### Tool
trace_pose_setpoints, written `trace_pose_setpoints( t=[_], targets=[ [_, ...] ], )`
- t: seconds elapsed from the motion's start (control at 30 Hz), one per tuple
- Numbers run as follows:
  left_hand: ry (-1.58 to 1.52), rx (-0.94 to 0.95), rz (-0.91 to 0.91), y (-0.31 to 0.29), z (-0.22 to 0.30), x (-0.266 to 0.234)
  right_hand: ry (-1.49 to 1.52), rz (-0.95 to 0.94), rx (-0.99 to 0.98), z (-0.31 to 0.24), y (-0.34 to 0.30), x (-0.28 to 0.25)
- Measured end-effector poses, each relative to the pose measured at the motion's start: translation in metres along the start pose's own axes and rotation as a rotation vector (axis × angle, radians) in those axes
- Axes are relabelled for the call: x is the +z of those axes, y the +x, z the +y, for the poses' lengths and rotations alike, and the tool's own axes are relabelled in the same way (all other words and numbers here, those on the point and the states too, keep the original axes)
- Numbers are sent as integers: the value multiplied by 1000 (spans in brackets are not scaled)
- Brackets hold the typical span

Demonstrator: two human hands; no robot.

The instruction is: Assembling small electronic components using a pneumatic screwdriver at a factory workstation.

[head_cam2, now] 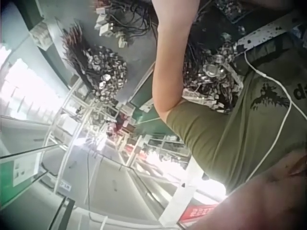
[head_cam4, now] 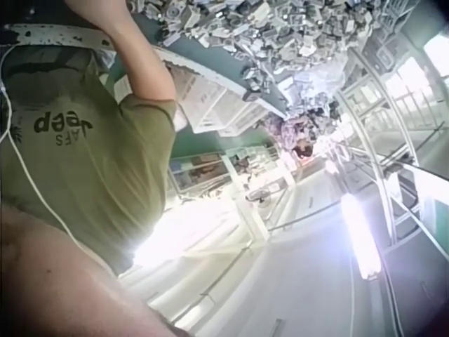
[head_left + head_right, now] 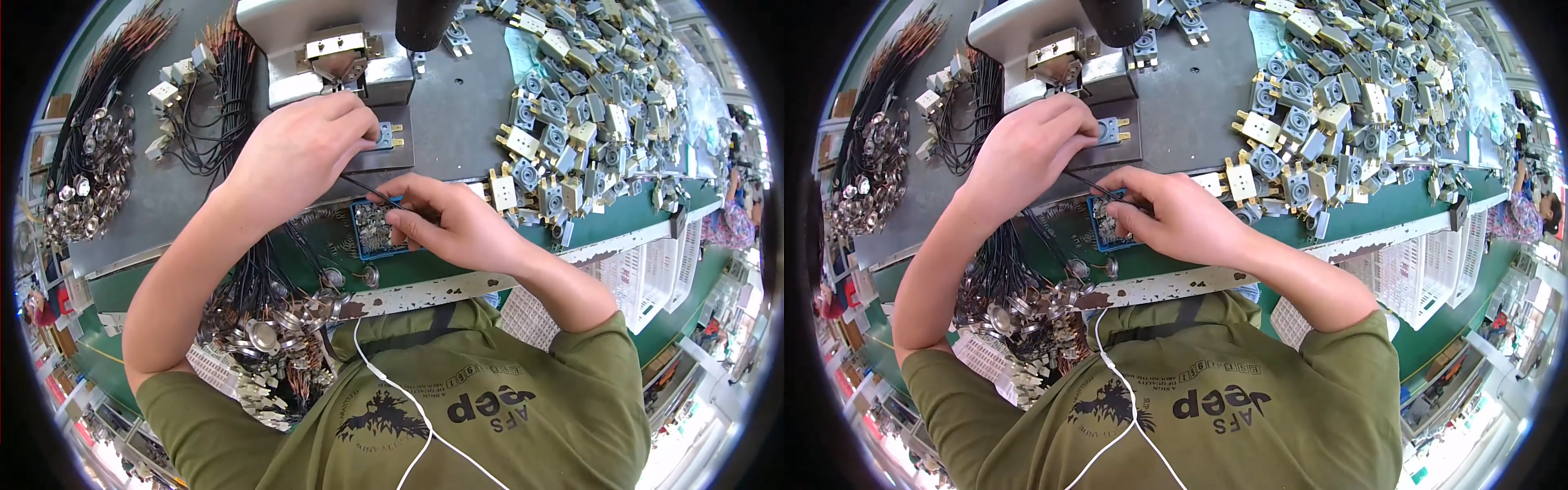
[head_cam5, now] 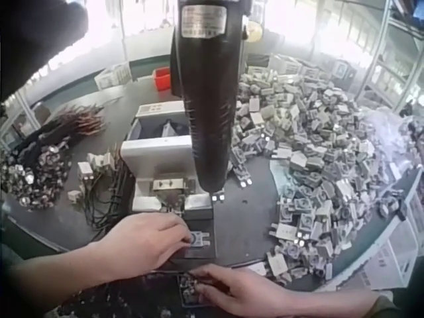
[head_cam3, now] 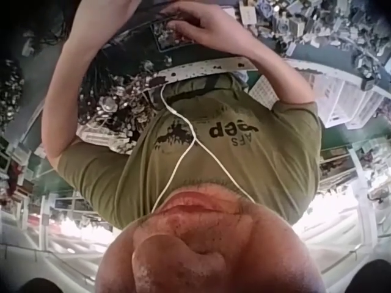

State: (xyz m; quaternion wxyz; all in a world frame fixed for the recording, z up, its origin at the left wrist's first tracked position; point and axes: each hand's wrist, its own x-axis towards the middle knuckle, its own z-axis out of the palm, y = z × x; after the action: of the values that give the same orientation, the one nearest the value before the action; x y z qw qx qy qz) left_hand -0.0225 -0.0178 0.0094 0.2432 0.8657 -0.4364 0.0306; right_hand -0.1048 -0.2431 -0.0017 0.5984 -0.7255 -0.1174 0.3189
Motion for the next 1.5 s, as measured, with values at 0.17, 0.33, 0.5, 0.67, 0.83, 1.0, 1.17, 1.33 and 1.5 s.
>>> trace_pose_setpoints(
  t=[0.17, 0.33, 0.5, 0.67, 0.83, 1.0, 1.17, 1.33, 1.5],
  targets=[
    [35, -95, -45, 3, 8, -4, 12, 9, -9, -3, -5, -3],
    [-177, -28, -75, -12, 15, -28, 212, 64, -229, -14, -20, -12],
    [-136, -46, -143, -27, 9, -33, -13, -19, -121, -26, 11, -48],
    [-47, -70, -70, -23, 20, -37, -23, 275, -236, 0, -5, -32],
    [-58, -11, -77, -19, 24, -35, -229, 267, -160, -18, -11, -27],
    [-19, 27, -34, -19, 23, -33, 15, 193, -106, -12, -4, -24],
    [-40, 53, 43, -13, 36, -22, 1, 214, -171, -15, -8, -22],
    [-137, 91, 15, -18, 26, -26, -234, 200, -216, -16, -12, -29],
    [-141, 36, -66, -22, 23, -34, -114, 150, -158, -16, -8, -32]
  ],
)
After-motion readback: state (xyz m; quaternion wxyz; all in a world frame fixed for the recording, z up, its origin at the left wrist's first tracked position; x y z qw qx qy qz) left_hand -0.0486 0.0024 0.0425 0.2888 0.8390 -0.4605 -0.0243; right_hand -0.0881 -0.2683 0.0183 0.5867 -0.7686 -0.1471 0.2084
